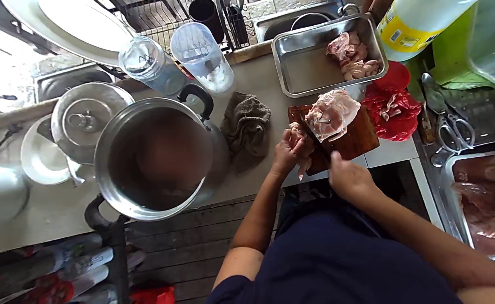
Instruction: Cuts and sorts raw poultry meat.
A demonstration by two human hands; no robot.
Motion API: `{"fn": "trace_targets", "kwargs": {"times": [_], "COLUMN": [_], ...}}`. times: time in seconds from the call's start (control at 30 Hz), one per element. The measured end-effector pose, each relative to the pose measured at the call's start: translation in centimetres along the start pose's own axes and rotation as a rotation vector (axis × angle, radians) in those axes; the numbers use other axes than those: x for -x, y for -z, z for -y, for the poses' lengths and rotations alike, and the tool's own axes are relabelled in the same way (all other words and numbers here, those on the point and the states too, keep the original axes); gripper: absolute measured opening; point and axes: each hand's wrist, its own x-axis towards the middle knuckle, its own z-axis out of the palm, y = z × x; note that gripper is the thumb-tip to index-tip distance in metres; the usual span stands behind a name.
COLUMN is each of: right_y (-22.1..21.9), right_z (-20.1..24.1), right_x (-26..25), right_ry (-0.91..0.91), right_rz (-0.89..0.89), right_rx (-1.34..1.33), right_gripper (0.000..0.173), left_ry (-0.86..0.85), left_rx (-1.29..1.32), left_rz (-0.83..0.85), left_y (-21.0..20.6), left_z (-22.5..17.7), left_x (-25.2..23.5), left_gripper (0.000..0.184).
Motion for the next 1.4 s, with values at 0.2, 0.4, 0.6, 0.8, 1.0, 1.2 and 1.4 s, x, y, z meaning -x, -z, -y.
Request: {"fn": "trace_targets", "kwargs": {"times": [0.2,0.4,0.6,0.8,1.0,1.2,1.4], "right_y": [1.2,-1.7,-2.3,-1.7,-2.1,-3.3,-3.3], "right_z": [1.5,-4.2,-5.6,-7.6,-8.3,-5.7,-3.7], "right_x": [-5.9,-1.0,-4.2,-3.0,-2.5,-0.2,-1.5], "right_ry": [0.118,0.113,0.366,0.378,0.294,0.349,0.225], "right_rz": [-0.194,-0.106,-0.381,-0.449,-0.374,-0.486,-0.208], "right_rx": [-0.102,-0.071,-0.298,-0.518,-0.483,-0.278,-0.144], "right_gripper": [0.039,0.028,0.031,0.029,0.026,0.027,0.032], "left_ry": [0.042,-0.005,-0.143,0.019,-0.045,-0.245,-0.262], "left_rx": [0.149,0.362,0.642,0.814,0.534,0.085,0.15], "left_rz": [0.05,-0.008,0.12,-0.011,-0.167,-0.437,-0.491], "left_y": [0.6,4.5,7.3,4.9,0.0,-4.1,-5.2], "left_z": [1.5,2.2,1.2,-1.0,-0.2,1.6,2.7], "left_x": [-0.1,0.7,3.5,3.8,4.3,5.0,5.2], "left_gripper": [0.043,0.029,0.039,0.026,0.028,0.056,0.051]}}
